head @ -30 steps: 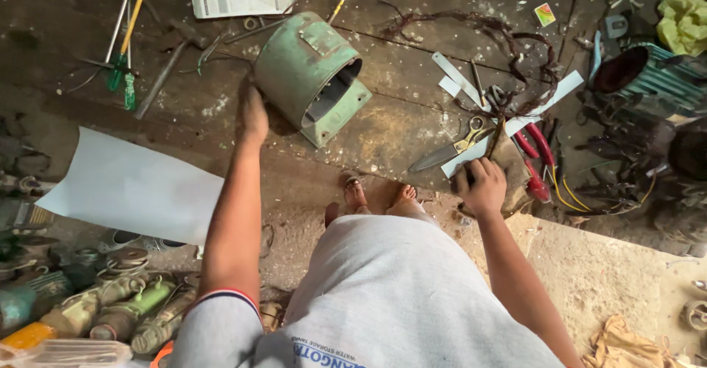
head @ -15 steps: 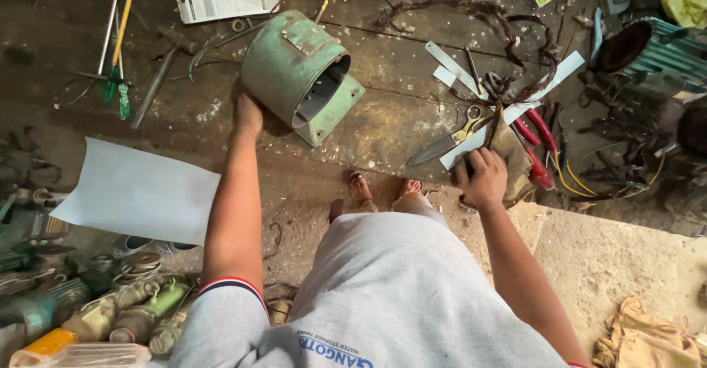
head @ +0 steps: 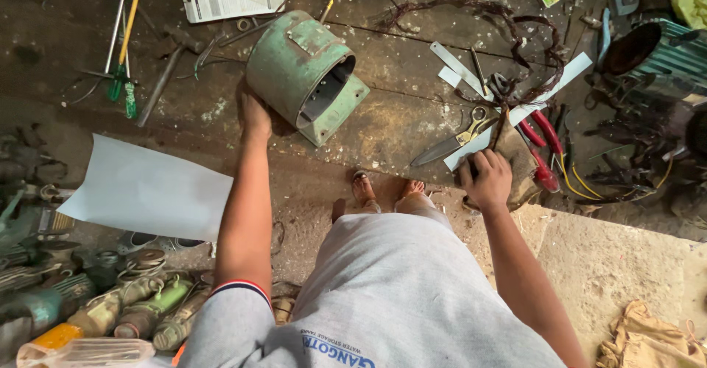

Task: The person twists copper wires by hand, then uses pliers to cut and strip wire ends. They handle a cylindrical motor housing and various tools on a cluttered workbench.

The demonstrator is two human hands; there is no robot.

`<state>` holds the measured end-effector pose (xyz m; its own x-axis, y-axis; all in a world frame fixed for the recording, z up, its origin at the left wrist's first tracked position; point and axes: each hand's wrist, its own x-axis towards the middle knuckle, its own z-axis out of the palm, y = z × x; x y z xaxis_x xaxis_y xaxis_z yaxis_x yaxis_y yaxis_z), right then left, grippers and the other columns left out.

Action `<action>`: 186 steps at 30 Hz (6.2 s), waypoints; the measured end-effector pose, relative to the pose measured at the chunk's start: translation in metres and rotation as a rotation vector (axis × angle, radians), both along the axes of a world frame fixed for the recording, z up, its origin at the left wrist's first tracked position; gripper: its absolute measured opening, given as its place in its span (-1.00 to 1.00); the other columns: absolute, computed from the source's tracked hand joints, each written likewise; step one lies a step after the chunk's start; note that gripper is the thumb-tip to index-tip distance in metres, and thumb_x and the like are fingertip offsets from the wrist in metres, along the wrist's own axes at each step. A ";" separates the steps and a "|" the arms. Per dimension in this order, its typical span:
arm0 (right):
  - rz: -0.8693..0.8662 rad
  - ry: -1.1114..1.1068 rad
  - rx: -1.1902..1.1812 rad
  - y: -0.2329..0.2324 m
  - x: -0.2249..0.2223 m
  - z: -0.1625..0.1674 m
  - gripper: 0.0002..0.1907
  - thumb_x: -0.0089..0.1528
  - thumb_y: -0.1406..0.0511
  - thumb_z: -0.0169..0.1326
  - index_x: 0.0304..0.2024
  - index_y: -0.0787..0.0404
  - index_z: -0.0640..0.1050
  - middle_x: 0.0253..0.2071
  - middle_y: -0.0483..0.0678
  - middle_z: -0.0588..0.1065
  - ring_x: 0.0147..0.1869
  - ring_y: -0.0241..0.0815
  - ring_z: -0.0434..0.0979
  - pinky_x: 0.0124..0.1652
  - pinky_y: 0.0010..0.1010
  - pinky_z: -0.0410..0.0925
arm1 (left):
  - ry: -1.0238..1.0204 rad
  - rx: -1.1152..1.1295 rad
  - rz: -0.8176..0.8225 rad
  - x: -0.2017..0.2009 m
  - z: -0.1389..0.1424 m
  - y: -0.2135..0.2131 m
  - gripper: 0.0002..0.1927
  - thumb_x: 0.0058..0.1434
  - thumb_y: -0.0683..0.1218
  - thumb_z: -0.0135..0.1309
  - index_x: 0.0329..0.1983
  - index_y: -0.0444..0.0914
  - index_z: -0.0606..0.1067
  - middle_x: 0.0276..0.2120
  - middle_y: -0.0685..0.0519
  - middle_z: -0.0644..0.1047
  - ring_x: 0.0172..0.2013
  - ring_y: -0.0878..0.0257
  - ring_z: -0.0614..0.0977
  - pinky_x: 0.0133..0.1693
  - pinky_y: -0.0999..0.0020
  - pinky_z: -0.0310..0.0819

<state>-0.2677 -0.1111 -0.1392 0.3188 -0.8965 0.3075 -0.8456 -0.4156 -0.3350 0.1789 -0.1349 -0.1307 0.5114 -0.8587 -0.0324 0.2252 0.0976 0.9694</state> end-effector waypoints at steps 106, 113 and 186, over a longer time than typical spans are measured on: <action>-0.016 -0.074 0.065 -0.002 -0.048 -0.016 -0.77 0.12 0.20 0.20 -0.25 0.18 0.56 -0.21 0.00 0.47 -0.07 0.06 0.49 -0.03 -0.15 0.37 | -0.326 0.376 -0.660 -0.179 -0.014 0.022 -0.63 0.44 0.15 0.00 0.00 -0.25 0.49 -0.37 0.05 0.53 -0.42 0.31 0.57 -0.33 0.34 0.44; -0.056 -0.063 0.094 -0.002 -0.037 -0.013 -0.80 0.16 0.19 0.21 -0.28 0.17 0.56 -0.23 0.01 0.49 -0.06 0.09 0.50 -0.05 -0.14 0.37 | -0.573 0.225 -0.533 -0.165 -0.017 0.016 -0.66 0.43 0.14 0.00 -0.09 -0.22 0.53 -0.34 0.10 0.59 -0.31 0.28 0.60 -0.23 0.34 0.46; 0.235 -0.072 0.124 -0.091 0.157 0.043 -0.24 0.26 0.08 0.24 0.39 0.28 0.32 0.30 0.26 0.32 0.29 0.32 0.30 0.27 -0.01 0.23 | -0.651 0.293 -0.442 -0.141 -0.025 0.045 -0.67 0.29 0.12 0.18 -0.16 -0.25 0.57 -0.34 -0.08 0.64 -0.30 0.04 0.66 -0.24 0.18 0.50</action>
<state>-0.1106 -0.2025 -0.0965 0.5036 -0.8329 0.2293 -0.7030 -0.5494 -0.4516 0.0381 -0.0900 -0.1556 0.1233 -0.9873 -0.1007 -0.4299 -0.1446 0.8913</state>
